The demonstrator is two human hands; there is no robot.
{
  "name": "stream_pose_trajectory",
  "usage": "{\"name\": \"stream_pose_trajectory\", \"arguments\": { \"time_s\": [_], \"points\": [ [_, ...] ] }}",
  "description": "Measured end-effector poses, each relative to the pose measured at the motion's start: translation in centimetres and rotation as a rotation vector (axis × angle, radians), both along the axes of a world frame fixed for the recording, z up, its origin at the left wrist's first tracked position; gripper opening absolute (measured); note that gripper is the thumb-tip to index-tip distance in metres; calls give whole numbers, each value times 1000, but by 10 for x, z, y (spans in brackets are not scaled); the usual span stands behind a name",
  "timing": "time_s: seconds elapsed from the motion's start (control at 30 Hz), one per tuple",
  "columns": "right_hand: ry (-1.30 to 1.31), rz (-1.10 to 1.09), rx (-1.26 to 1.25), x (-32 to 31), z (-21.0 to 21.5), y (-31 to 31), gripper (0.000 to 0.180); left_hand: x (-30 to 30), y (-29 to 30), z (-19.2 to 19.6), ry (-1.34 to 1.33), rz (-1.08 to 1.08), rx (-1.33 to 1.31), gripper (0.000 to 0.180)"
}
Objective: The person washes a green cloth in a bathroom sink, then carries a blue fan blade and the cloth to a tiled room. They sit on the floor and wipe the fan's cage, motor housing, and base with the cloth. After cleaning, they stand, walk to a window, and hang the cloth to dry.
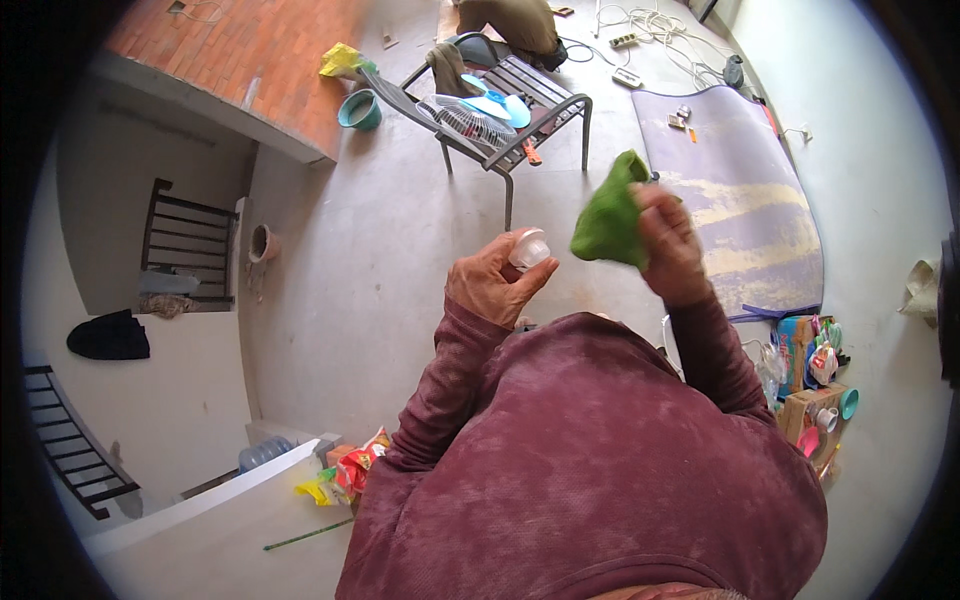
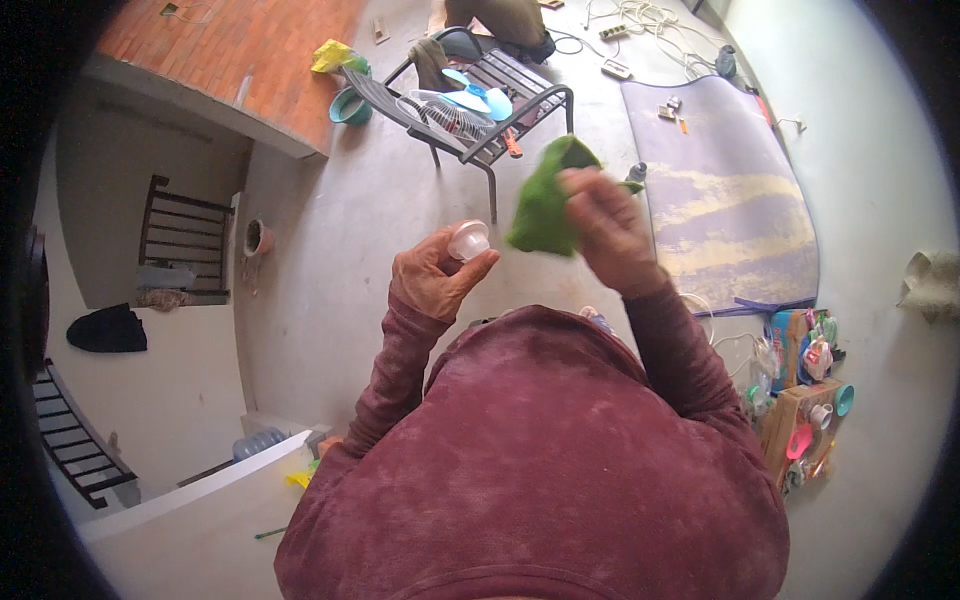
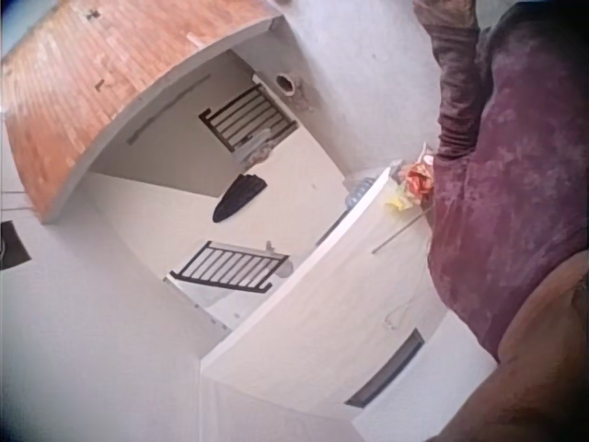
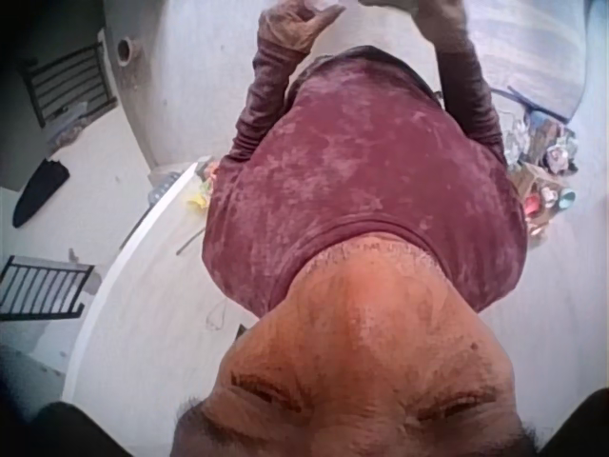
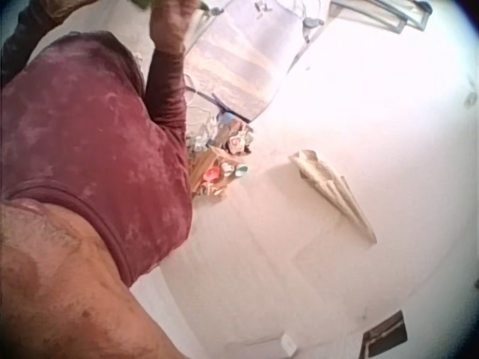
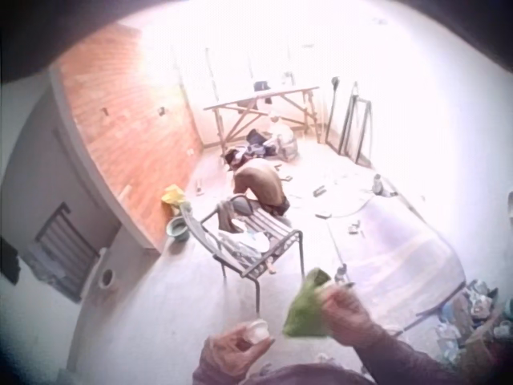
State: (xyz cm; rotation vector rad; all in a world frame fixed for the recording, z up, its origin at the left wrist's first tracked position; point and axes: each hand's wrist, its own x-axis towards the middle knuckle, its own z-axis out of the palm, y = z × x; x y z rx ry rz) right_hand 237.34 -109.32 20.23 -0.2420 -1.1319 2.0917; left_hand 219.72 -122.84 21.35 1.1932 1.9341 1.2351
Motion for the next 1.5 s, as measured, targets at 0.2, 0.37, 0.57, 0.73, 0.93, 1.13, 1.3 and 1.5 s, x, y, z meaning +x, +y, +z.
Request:
{"name": "stream_pose_trajectory", "arguments": {
  "time_s": [0.2,0.37,0.57,0.73,0.93,1.13,1.3,1.5],
  "points": [
    [-288,-271,933,-57,15,-45,16,-4,-14,10,298,-111,172,34],
    [-278,-476,863,-79,6,-64,15,-7,-25,13,138,-111,265,34],
    [-679,-109,394,-81,-56,-54,18,-14,-40,0,-8,-165,572,24],
    [-236,-153,-283,-74,17,-59,13,-44,-53,-10,-787,-133,209,22],
    [-670,-54,789,-108,33,-82,35,-70,-50,-15,-528,-299,211,20],
    [-558,-100,810,-101,21,-89,16,-77,-63,-35,-843,-422,152,28],
    [-515,-126,960,-108,18,-89,25,-78,-58,-61,-1488,-465,319,39],
    [-644,-336,939,-117,-11,-99,7,-87,-59,-98,-1385,-474,27,38]
  ]
}}
